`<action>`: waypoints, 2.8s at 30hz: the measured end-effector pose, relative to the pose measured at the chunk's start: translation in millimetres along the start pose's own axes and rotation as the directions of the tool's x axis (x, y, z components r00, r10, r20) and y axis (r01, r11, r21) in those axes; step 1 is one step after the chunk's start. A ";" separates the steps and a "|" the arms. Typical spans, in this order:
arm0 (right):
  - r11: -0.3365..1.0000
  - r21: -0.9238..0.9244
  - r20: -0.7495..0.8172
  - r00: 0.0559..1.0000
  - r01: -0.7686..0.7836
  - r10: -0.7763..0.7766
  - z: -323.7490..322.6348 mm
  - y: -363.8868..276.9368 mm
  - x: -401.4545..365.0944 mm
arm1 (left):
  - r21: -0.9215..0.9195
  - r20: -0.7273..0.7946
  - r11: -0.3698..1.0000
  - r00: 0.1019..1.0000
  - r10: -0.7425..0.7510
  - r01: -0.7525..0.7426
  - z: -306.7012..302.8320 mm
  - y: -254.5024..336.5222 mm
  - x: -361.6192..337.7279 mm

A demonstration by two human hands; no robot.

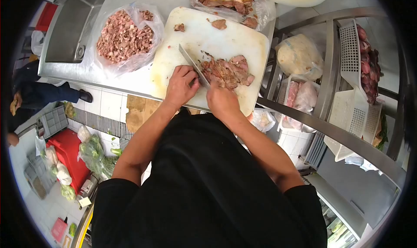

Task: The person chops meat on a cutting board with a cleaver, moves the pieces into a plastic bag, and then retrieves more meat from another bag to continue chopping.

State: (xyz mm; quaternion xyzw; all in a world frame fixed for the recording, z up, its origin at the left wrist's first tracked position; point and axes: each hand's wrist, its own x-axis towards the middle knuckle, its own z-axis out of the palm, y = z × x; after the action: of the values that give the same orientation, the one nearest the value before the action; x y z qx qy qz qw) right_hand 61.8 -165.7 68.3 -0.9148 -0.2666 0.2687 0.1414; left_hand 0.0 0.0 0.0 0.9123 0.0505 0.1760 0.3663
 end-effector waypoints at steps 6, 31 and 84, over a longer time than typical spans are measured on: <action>0.981 0.112 -0.194 0.972 0.157 -0.134 -10.3 -11.3 32.6 | 0.020 0.009 0.999 0.999 0.045 -0.045 -5.6 -0.9 0.5; 0.987 0.093 -0.146 0.982 0.131 -0.117 -38.2 -11.9 30.1 | -0.054 -0.037 0.999 0.999 -0.004 0.002 -13.3 0.1 -2.9; 0.606 0.757 -0.121 0.860 -0.243 0.496 -25.7 128.9 -115.8 | 0.299 -0.164 0.951 0.986 -0.027 0.076 -20.8 -62.5 142.8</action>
State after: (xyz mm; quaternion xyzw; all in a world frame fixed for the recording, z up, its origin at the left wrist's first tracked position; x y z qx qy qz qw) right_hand 46.8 -339.4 85.6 -0.8502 0.0845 0.2230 0.4693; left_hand 128.0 90.5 11.6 0.9394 0.1295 0.2281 0.2209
